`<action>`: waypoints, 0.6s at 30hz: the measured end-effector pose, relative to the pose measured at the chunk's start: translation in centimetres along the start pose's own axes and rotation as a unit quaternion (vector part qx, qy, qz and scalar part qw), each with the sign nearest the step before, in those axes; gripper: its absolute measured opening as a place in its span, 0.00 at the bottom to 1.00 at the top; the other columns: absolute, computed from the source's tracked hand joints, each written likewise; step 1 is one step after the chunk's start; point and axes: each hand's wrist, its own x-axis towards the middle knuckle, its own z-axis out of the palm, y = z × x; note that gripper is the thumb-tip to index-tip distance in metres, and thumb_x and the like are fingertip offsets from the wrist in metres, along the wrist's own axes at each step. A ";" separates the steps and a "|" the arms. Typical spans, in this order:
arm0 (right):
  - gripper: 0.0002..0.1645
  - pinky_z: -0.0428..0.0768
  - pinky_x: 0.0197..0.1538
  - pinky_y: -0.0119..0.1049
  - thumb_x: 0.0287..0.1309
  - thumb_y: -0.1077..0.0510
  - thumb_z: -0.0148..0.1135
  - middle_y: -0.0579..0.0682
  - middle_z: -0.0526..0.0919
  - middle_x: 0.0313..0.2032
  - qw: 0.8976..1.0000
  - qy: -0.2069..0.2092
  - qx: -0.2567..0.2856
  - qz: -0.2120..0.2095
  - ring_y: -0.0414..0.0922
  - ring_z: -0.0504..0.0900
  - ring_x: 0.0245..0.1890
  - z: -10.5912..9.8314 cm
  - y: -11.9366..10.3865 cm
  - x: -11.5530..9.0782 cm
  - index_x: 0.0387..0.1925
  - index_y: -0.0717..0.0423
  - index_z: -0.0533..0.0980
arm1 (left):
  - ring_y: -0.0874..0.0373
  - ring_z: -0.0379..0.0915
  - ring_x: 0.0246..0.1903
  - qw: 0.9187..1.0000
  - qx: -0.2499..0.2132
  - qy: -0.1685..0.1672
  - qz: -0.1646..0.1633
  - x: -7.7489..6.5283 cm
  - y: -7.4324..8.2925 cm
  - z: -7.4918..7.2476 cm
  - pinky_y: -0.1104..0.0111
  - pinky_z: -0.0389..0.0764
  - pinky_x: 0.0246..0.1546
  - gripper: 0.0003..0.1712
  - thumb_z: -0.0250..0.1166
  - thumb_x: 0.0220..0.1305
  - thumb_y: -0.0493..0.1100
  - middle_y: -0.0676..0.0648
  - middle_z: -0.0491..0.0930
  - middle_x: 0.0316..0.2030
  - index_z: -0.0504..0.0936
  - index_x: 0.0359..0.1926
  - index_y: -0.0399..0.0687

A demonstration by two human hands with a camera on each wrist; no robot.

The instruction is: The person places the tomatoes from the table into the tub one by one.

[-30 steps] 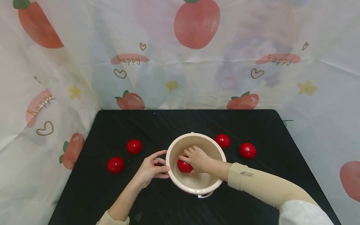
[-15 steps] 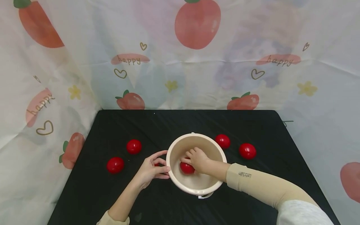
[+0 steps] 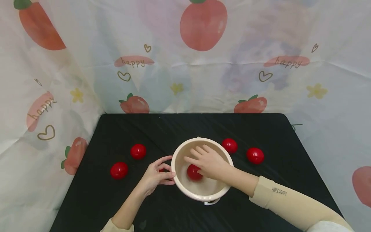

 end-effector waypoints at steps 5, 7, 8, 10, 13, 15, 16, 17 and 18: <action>0.36 0.68 0.53 0.47 0.42 0.47 0.69 0.54 0.72 0.51 0.994 0.063 0.016 0.086 0.52 0.69 0.51 -1.5 2.6 -2.2 0.56 0.47 0.69 | 0.50 0.81 0.30 1.000 0.004 0.006 0.000 -0.1 0.0 0.0 0.58 0.81 0.33 0.37 0.67 0.51 0.32 0.44 0.77 0.33 0.63 0.63 0.40; 0.36 0.67 0.53 0.49 0.44 0.47 0.68 0.56 0.71 0.52 0.987 0.069 0.016 0.142 0.53 0.69 0.52 -1.5 4.0 -3.6 0.57 0.48 0.68 | 0.50 0.81 0.30 1.000 0.005 0.008 0.001 -0.1 0.0 0.0 0.58 0.81 0.33 0.37 0.67 0.51 0.32 0.43 0.77 0.33 0.63 0.62 0.40; 0.36 0.66 0.54 0.50 0.45 0.46 0.67 0.57 0.71 0.53 0.982 0.065 0.022 0.174 0.53 0.68 0.53 -1.4 4.7 -4.4 0.57 0.49 0.67 | 0.50 0.81 0.31 1.000 0.006 0.008 0.001 -0.1 0.0 0.0 0.58 0.81 0.33 0.37 0.67 0.52 0.32 0.43 0.77 0.33 0.63 0.62 0.40; 0.37 0.64 0.54 0.53 0.47 0.45 0.65 0.57 0.69 0.55 0.970 0.044 0.033 0.239 0.54 0.66 0.54 -0.9 6.1 -6.1 0.59 0.50 0.65 | 0.50 0.81 0.31 1.000 0.006 0.008 0.001 0.0 0.0 -0.1 0.58 0.81 0.33 0.37 0.67 0.52 0.32 0.43 0.77 0.33 0.63 0.62 0.41; 0.39 0.61 0.55 0.56 0.49 0.43 0.63 0.59 0.66 0.56 0.947 0.006 0.050 0.318 0.56 0.63 0.55 0.3 7.5 -8.8 0.61 0.50 0.62 | 0.50 0.81 0.30 1.000 0.005 0.007 0.001 0.0 -0.1 -0.1 0.58 0.81 0.33 0.36 0.67 0.52 0.32 0.43 0.77 0.33 0.63 0.62 0.41; 0.41 0.59 0.55 0.57 0.49 0.44 0.64 0.60 0.64 0.56 0.934 -0.019 0.056 0.353 0.57 0.62 0.56 1.4 8.2 -10.6 0.62 0.50 0.60 | 0.50 0.81 0.30 1.000 0.005 0.009 0.001 0.0 -0.1 -0.1 0.58 0.81 0.33 0.36 0.67 0.52 0.32 0.43 0.77 0.33 0.64 0.62 0.41; 0.41 0.58 0.55 0.58 0.49 0.44 0.64 0.61 0.64 0.56 0.928 -0.026 0.060 0.366 0.58 0.61 0.56 2.0 8.5 -11.4 0.62 0.51 0.60 | 0.50 0.81 0.31 1.000 0.005 0.010 0.000 0.0 -0.1 -0.1 0.58 0.81 0.33 0.36 0.67 0.52 0.32 0.43 0.77 0.33 0.64 0.62 0.41; 0.41 0.58 0.55 0.59 0.48 0.44 0.64 0.61 0.64 0.56 0.923 -0.033 0.063 0.378 0.59 0.61 0.56 2.5 8.7 -12.1 0.62 0.51 0.60 | 0.50 0.81 0.31 1.000 0.005 0.012 0.000 0.0 -0.1 -0.1 0.58 0.81 0.33 0.36 0.67 0.52 0.33 0.43 0.77 0.33 0.64 0.62 0.41; 0.42 0.57 0.56 0.60 0.48 0.44 0.65 0.62 0.63 0.56 0.918 -0.042 0.067 0.389 0.59 0.60 0.56 3.1 8.9 -12.8 0.62 0.52 0.60 | 0.50 0.81 0.31 1.000 0.005 0.013 -0.001 0.0 -0.1 -0.1 0.58 0.81 0.33 0.36 0.67 0.52 0.33 0.43 0.77 0.33 0.64 0.62 0.41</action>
